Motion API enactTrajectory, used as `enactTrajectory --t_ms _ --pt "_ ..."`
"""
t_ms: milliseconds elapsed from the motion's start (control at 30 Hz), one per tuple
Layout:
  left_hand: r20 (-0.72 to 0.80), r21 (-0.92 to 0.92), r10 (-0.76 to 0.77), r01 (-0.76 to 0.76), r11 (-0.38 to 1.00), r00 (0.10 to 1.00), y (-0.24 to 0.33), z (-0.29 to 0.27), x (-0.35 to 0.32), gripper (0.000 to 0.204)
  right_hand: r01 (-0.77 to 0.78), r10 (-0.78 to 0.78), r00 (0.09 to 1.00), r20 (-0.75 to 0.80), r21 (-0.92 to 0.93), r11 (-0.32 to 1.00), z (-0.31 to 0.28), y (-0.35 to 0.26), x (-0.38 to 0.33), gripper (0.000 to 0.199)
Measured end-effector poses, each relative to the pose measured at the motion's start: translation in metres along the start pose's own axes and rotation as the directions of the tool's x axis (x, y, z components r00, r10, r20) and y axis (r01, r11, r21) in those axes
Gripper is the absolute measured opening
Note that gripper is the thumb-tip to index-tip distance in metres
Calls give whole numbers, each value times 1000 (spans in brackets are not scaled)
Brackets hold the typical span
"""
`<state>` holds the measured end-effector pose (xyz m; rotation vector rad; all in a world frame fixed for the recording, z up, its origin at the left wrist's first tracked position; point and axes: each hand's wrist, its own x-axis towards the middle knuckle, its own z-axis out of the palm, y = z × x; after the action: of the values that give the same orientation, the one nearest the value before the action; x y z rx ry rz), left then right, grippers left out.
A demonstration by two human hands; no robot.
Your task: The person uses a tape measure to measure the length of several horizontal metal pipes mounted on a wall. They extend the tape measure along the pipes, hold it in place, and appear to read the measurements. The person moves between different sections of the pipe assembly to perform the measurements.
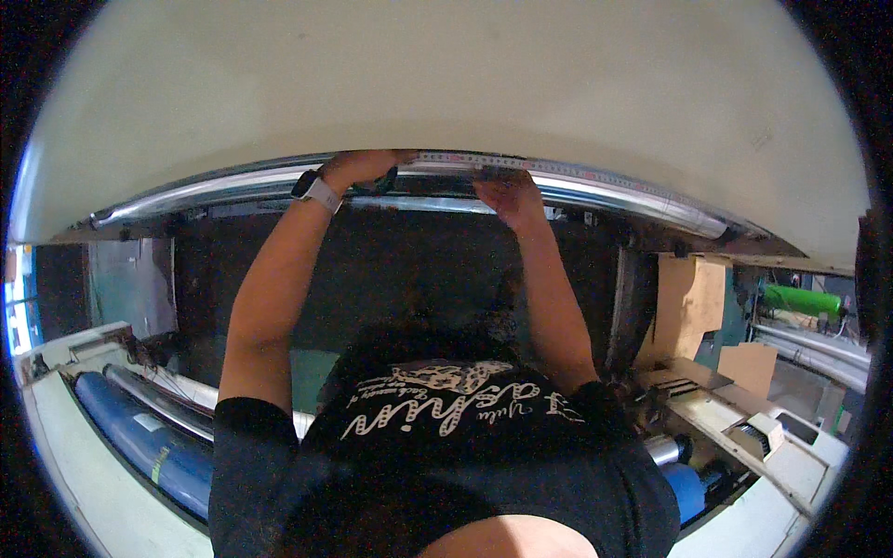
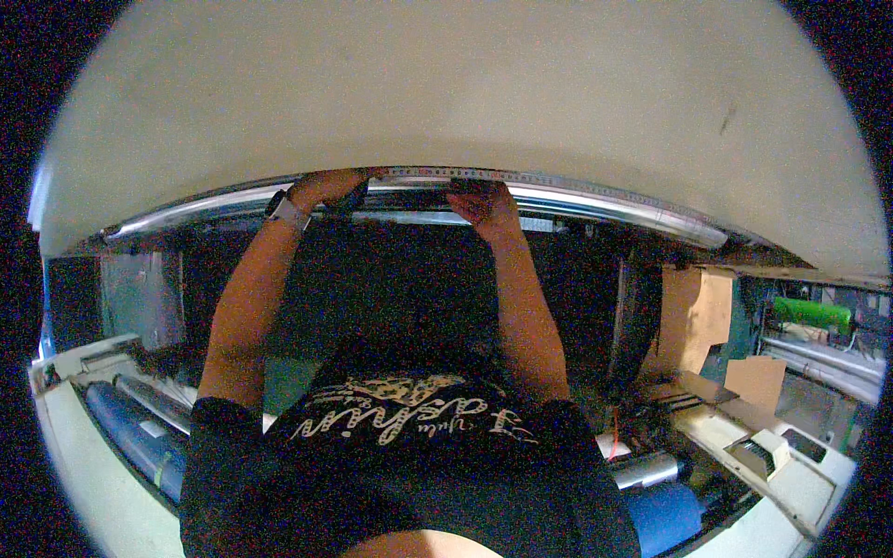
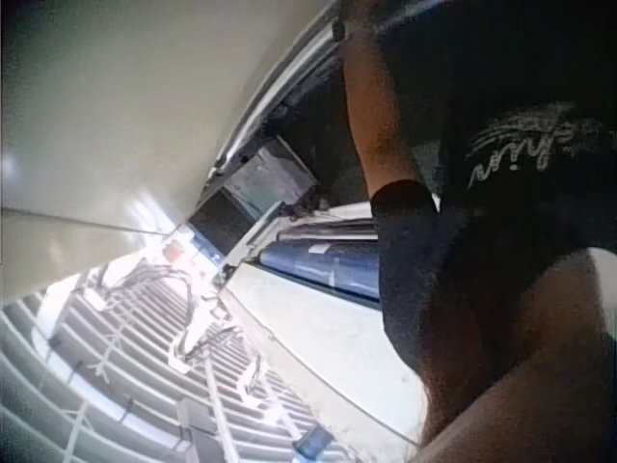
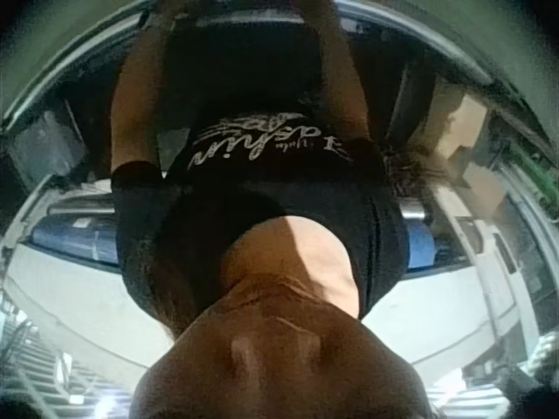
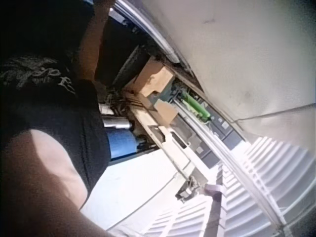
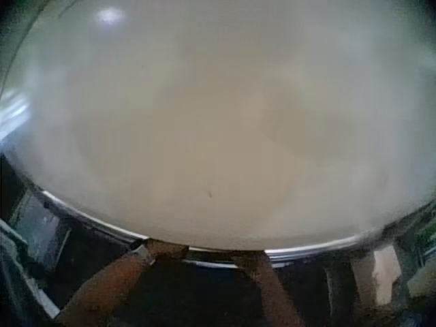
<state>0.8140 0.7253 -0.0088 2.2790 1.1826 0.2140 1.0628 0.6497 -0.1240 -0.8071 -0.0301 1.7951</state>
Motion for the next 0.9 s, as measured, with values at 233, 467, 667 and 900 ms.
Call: enactTrajectory --t_ms 233,467,667,900 --pt "-144 259 121 -81 963 982 -5 -3 -4 42 40 -35 999 -24 268 963 18 9 17 35" --pt "-440 370 405 -249 895 802 -56 29 14 46 -17 1 998 67 241 970 30 27 22 34" --pt "-387 526 440 -197 827 810 -69 35 16 47 -13 -22 992 128 265 964 27 34 26 31" --pt "-299 466 328 -163 870 896 -45 22 16 43 -9 -47 986 162 329 944 23 32 28 30"
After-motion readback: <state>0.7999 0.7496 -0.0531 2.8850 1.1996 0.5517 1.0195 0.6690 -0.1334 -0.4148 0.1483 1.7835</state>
